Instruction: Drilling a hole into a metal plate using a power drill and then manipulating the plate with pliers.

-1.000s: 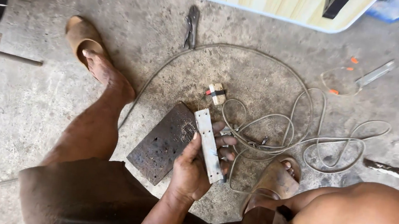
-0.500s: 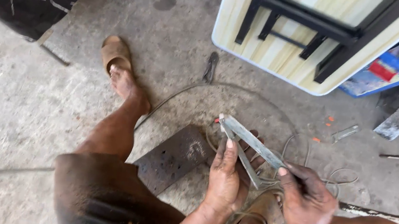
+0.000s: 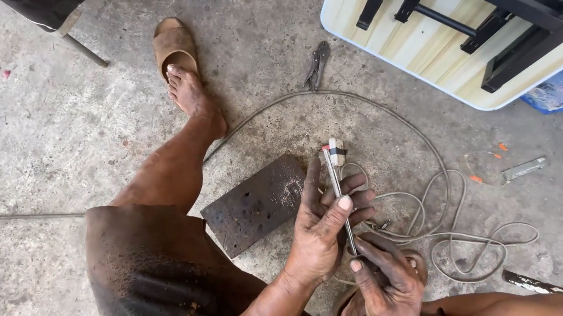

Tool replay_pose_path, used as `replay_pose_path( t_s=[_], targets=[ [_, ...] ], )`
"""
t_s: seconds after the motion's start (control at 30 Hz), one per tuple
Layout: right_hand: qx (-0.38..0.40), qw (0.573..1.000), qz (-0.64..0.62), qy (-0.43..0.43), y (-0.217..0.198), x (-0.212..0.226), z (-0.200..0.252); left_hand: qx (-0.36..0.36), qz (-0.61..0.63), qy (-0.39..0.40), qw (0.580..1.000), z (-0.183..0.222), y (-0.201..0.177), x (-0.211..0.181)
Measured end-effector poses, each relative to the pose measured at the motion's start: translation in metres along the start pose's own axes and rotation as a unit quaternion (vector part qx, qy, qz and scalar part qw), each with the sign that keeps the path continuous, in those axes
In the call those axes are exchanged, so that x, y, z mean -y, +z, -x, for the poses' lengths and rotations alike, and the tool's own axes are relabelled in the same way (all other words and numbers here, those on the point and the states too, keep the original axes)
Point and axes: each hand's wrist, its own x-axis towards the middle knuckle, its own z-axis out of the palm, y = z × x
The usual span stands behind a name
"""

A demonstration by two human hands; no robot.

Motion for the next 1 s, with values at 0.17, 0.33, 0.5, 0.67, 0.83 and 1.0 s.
replay_pose_path(
  t_s=[0.17,0.33,0.5,0.67,0.83,1.0],
  targets=[
    [0.016,0.999,-0.035,0.011,-0.002,-0.008,0.006,0.019,-0.013,-0.011,1.000,0.001,0.003,0.000],
    [0.044,0.990,-0.138,0.004,-0.004,-0.026,0.014,0.047,0.003,-0.023,0.999,0.004,-0.005,0.001],
    [-0.060,0.988,-0.095,-0.102,-0.031,-0.054,-0.005,0.141,0.112,-0.119,0.976,0.011,-0.015,-0.005],
    [0.019,0.991,-0.057,-0.117,-0.064,-0.009,-0.059,0.168,0.190,-0.205,0.945,0.025,0.001,-0.016],
    [0.107,0.983,-0.086,-0.123,-0.065,-0.003,-0.076,0.174,0.176,-0.240,0.939,0.033,0.007,-0.011],
    [0.084,0.975,-0.206,0.007,-0.058,-0.012,-0.067,0.161,0.152,-0.235,0.946,0.035,0.001,-0.003]
  ],
)
